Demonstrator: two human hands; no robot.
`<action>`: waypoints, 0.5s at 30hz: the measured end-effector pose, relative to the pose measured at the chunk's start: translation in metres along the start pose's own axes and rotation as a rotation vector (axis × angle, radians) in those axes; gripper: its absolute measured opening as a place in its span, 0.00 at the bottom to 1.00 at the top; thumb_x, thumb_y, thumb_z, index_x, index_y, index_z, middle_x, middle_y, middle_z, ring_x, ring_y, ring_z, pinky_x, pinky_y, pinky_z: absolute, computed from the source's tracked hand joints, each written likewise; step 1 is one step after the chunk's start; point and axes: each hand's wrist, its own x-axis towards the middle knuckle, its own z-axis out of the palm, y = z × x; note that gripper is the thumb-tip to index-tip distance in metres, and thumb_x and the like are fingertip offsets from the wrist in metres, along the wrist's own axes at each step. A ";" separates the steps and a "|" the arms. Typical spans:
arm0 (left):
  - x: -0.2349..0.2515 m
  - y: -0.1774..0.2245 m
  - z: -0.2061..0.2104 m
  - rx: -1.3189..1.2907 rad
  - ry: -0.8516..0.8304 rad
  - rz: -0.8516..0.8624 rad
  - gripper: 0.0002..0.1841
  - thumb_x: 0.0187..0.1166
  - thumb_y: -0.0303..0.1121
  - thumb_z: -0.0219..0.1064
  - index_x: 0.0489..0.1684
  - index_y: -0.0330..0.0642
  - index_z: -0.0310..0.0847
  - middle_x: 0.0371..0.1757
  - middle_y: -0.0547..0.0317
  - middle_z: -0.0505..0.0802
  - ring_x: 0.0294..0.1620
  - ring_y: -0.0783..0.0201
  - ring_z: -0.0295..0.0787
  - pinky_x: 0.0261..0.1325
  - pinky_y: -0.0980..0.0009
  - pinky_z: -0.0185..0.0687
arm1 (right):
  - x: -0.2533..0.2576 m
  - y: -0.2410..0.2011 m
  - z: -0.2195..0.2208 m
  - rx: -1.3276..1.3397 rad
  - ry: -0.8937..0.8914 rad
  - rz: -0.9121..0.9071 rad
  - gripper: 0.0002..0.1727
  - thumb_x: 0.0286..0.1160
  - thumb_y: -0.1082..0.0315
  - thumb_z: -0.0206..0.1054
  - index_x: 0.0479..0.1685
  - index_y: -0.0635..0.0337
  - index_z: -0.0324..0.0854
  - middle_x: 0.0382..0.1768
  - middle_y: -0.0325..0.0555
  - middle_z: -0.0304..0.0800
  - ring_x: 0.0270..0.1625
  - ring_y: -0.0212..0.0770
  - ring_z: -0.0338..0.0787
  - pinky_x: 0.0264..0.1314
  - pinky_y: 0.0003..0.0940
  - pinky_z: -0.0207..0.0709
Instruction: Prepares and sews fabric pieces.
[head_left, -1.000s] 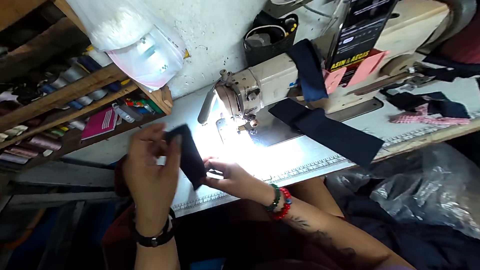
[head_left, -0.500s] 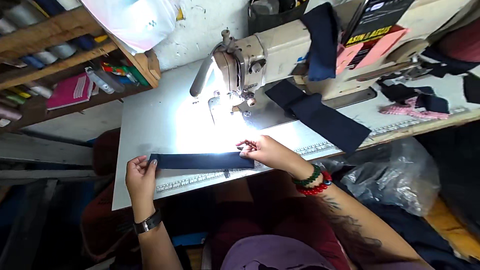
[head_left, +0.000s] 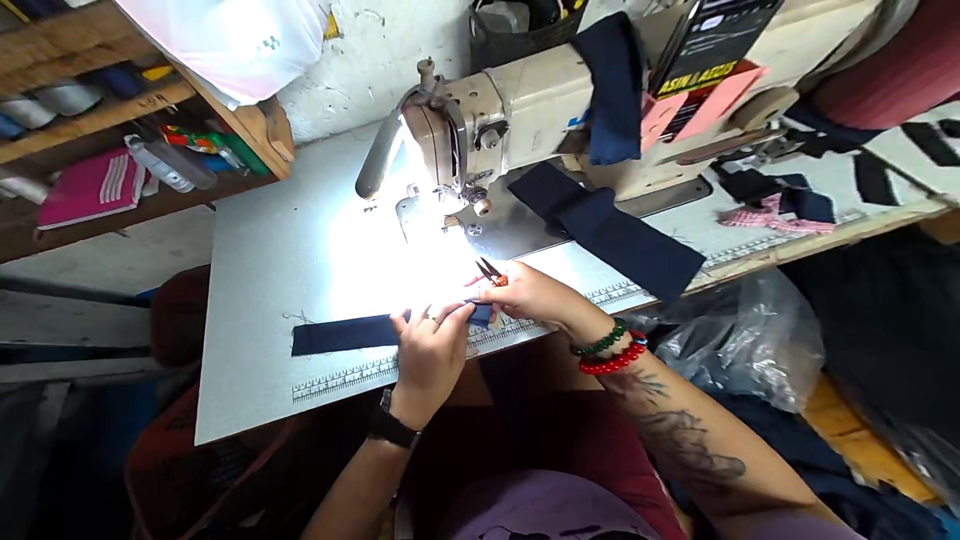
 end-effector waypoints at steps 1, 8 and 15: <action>0.003 -0.002 -0.002 -0.064 -0.002 -0.052 0.11 0.79 0.31 0.65 0.48 0.50 0.96 0.49 0.63 0.97 0.56 0.62 0.90 0.69 0.45 0.64 | -0.003 -0.001 -0.001 0.001 0.005 -0.006 0.07 0.87 0.70 0.61 0.51 0.62 0.83 0.21 0.34 0.86 0.16 0.19 0.75 0.18 0.14 0.64; 0.017 -0.010 -0.014 -0.365 -0.060 -0.316 0.05 0.74 0.32 0.72 0.37 0.49 0.96 0.38 0.70 0.97 0.46 0.75 0.89 0.71 0.48 0.66 | -0.014 0.013 -0.015 -0.126 -0.022 -0.247 0.11 0.85 0.61 0.65 0.55 0.52 0.89 0.28 0.29 0.87 0.24 0.19 0.75 0.26 0.14 0.65; 0.024 -0.008 -0.018 -0.582 -0.120 -0.384 0.04 0.74 0.27 0.72 0.36 0.40 0.93 0.37 0.64 0.96 0.42 0.78 0.91 0.53 0.75 0.88 | -0.010 0.018 -0.010 -0.311 0.034 -0.419 0.19 0.68 0.56 0.79 0.58 0.49 0.91 0.45 0.30 0.88 0.37 0.21 0.81 0.38 0.16 0.75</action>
